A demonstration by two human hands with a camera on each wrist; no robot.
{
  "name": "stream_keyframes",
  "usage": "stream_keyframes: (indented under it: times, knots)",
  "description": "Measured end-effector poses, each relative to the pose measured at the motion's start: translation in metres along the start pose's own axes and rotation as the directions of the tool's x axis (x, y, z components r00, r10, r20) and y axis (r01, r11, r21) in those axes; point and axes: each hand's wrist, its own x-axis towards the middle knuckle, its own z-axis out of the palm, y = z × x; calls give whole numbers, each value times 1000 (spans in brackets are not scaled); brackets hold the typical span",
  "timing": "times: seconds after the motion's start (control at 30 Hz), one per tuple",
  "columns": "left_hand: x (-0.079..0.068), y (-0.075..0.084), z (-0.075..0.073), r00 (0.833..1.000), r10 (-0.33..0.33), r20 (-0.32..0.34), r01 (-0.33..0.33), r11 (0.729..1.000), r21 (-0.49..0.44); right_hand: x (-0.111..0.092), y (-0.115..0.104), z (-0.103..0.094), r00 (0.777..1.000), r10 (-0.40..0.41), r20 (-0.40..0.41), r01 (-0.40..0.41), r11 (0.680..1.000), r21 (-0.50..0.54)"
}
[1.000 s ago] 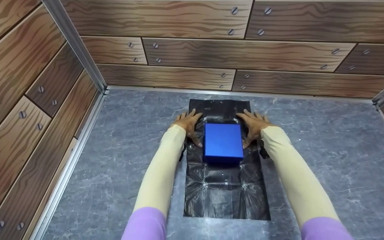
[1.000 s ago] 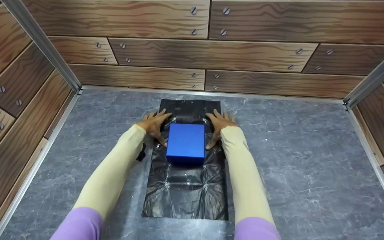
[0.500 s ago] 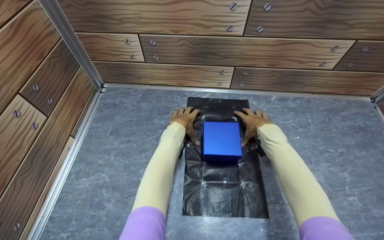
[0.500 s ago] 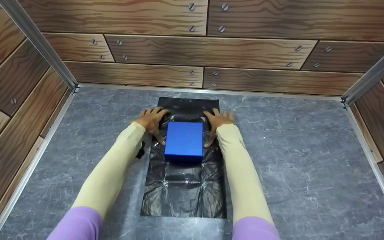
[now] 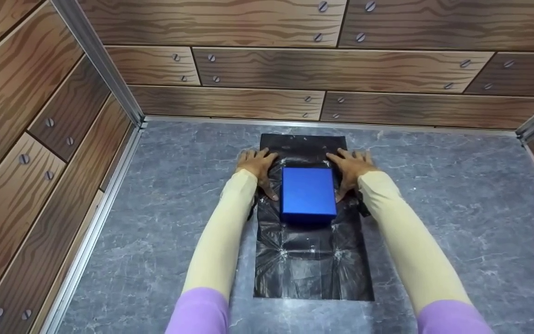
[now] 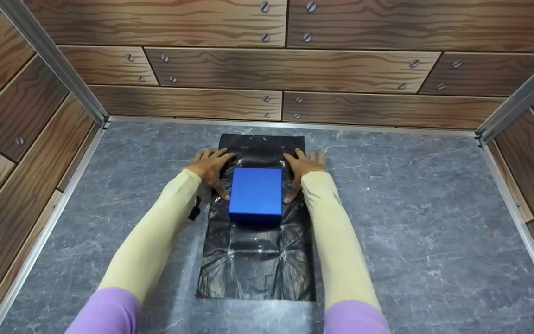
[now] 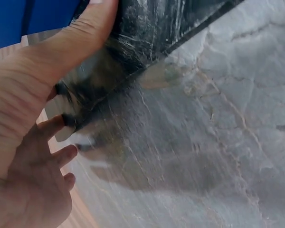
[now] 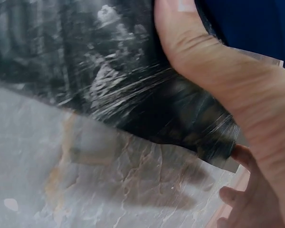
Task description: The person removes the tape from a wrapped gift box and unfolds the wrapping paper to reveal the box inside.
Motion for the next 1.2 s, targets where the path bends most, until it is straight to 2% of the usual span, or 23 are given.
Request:
stream_keyframes:
  times: [0.17, 0.27, 0.37, 0.5, 0.7, 0.8, 0.9, 1.03, 1.13, 1.2]
  knots:
    - [5, -4, 10, 998, 48, 41, -44, 994, -104, -6, 2, 7, 997, -60, -55, 60, 998, -9]
    - [2, -6, 16, 997, 76, 16, -72, 983, -171, -12, 1, 13, 988, -118, -101, 118, 993, -9]
    - [-7, -6, 20, 993, 112, -28, -115, 977, -182, -20, -1, 18, 977, -167, -136, 166, 986, -18]
    - [-31, -1, 28, 981, 188, -50, -193, 970, -149, -37, 1, 29, 972, -185, -145, 186, 982, -3]
    - [-80, 10, 52, 969, 248, 8, -241, 948, -208, -72, 5, 53, 969, -221, -114, 230, 970, 82]
    - [-96, 14, 64, 960, 277, 35, -264, 942, -207, -86, 5, 65, 963, -243, -116, 255, 962, 97]
    - [-100, 15, 75, 954, 296, 49, -285, 945, -162, -91, 6, 75, 959, -259, -118, 271, 958, 93]
    - [-98, 13, 85, 957, 288, 45, -283, 954, -97, -90, 6, 81, 956, -267, -119, 278, 957, 87]
    - [-96, 11, 89, 958, 285, 41, -280, 955, -101, -88, 6, 84, 959, -262, -109, 272, 958, 94]
    - [-95, 9, 90, 956, 291, 44, -283, 949, -139, -87, 7, 84, 962, -259, -91, 268, 957, 111]
